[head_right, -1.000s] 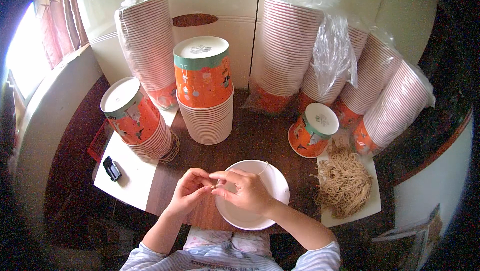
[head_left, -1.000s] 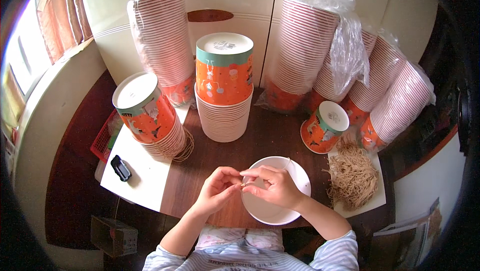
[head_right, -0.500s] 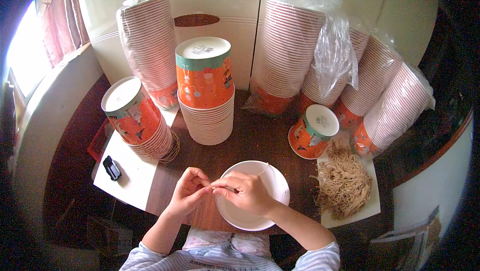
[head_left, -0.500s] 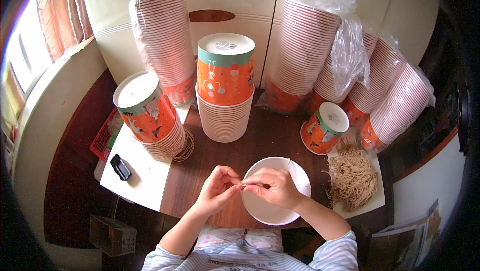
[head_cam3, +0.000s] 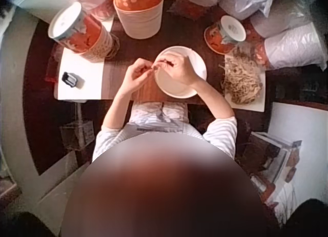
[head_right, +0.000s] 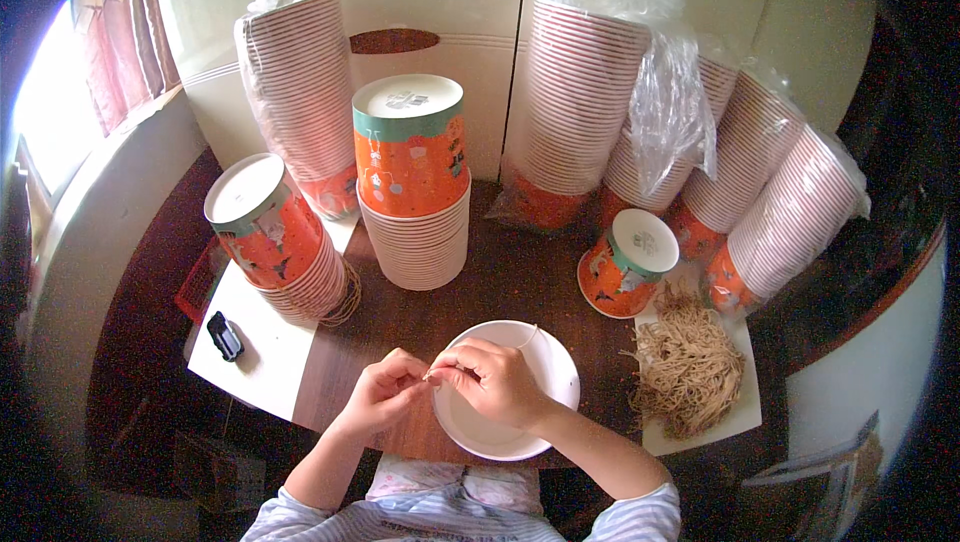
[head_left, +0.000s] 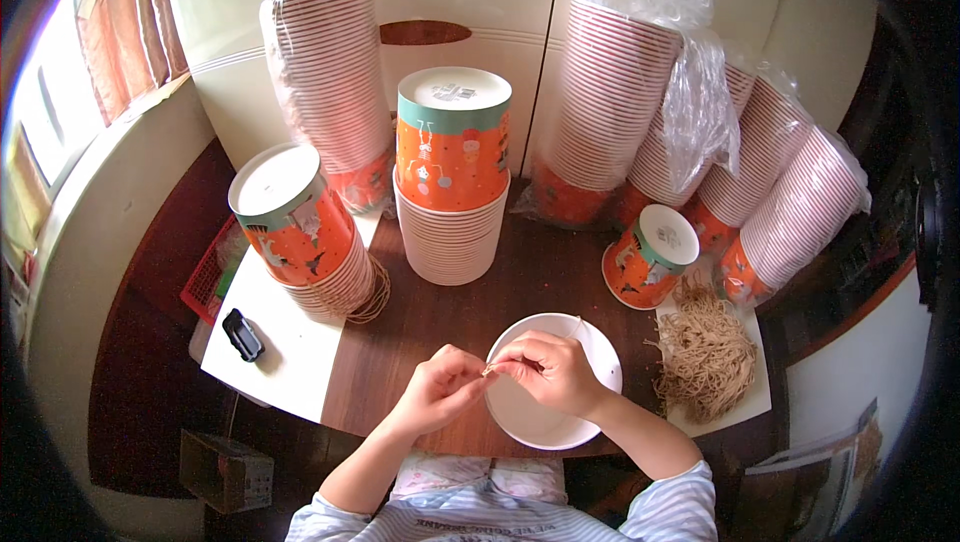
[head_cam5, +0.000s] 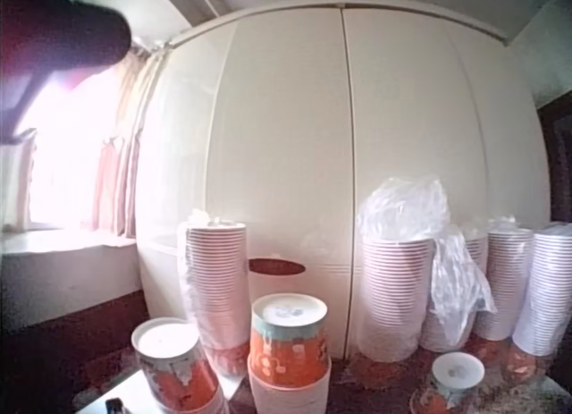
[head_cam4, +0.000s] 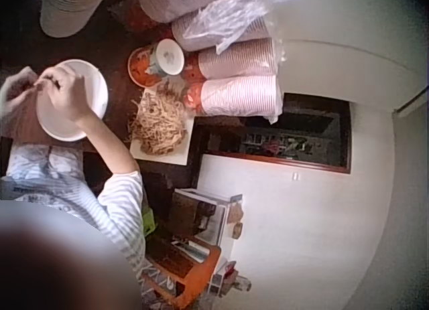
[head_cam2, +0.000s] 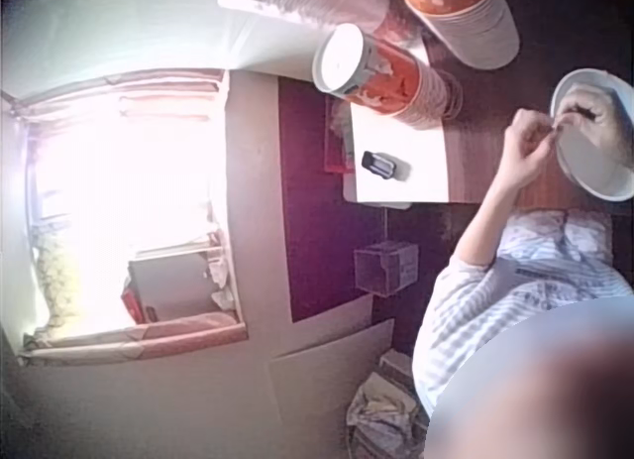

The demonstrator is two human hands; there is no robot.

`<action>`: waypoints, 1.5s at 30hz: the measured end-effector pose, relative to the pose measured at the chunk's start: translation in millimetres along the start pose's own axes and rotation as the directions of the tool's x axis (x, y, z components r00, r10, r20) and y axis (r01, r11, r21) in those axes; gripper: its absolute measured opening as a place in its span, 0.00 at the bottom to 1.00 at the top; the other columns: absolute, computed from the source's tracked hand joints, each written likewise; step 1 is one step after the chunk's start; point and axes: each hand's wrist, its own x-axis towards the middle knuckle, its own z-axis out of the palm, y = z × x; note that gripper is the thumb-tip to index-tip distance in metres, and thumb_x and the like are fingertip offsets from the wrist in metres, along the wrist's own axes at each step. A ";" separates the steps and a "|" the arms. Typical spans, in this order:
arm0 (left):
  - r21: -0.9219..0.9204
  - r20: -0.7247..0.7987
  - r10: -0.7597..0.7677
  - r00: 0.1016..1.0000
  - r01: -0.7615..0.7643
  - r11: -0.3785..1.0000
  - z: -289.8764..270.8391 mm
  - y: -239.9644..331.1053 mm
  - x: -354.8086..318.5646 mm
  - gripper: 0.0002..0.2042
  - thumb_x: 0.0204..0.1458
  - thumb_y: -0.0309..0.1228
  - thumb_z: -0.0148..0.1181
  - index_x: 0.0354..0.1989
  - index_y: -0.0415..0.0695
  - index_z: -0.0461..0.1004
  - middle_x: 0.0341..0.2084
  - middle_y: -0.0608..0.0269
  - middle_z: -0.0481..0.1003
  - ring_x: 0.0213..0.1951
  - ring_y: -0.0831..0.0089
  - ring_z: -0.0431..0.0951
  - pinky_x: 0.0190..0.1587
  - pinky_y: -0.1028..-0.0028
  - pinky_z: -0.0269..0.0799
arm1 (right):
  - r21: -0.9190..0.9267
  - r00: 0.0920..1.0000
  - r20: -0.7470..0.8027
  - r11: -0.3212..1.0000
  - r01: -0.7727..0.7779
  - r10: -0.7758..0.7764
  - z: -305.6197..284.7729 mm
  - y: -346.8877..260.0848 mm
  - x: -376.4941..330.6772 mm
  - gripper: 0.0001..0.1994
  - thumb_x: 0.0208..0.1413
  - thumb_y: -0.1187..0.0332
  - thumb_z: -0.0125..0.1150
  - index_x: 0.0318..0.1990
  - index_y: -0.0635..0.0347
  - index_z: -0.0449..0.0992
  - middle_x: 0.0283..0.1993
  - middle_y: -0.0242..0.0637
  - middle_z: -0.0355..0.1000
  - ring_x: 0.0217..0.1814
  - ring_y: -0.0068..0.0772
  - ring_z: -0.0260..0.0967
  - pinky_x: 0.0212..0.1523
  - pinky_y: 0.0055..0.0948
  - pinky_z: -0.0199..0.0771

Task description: Manually attaching plastic handles to printed paper bowls in a packaging environment.

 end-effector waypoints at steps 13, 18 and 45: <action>-0.398 -0.135 -0.130 0.982 0.066 0.915 2.6 2.5 -2.1 0.02 0.51 0.23 0.52 0.29 0.38 0.68 0.27 0.66 0.71 0.32 0.82 0.70 0.39 0.81 0.65 | -0.079 0.987 0.110 0.990 -0.113 0.122 3.2 7.6 -5.1 0.03 0.44 0.73 0.60 0.28 0.61 0.75 0.25 0.36 0.72 0.26 0.30 0.70 0.25 0.25 0.69; -0.404 -0.191 -0.144 0.971 0.056 0.913 -0.9 -5.0 -4.8 0.01 0.50 0.22 0.52 0.28 0.39 0.68 0.26 0.67 0.71 0.31 0.82 0.69 0.37 0.82 0.65 | -0.112 0.983 0.148 0.990 -0.089 0.105 1.0 5.2 -5.2 0.03 0.44 0.73 0.60 0.27 0.61 0.73 0.25 0.37 0.71 0.25 0.32 0.70 0.25 0.27 0.68; 0.014 -0.310 0.056 0.949 -0.055 0.998 1.6 -43.0 -35.7 0.02 0.47 0.20 0.55 0.28 0.37 0.70 0.30 0.61 0.69 0.36 0.72 0.68 0.39 0.77 0.63 | 0.127 0.925 0.380 0.991 -0.029 -0.022 14.5 -84.6 -78.6 0.08 0.48 0.75 0.57 0.37 0.63 0.70 0.30 0.38 0.72 0.30 0.32 0.73 0.29 0.29 0.75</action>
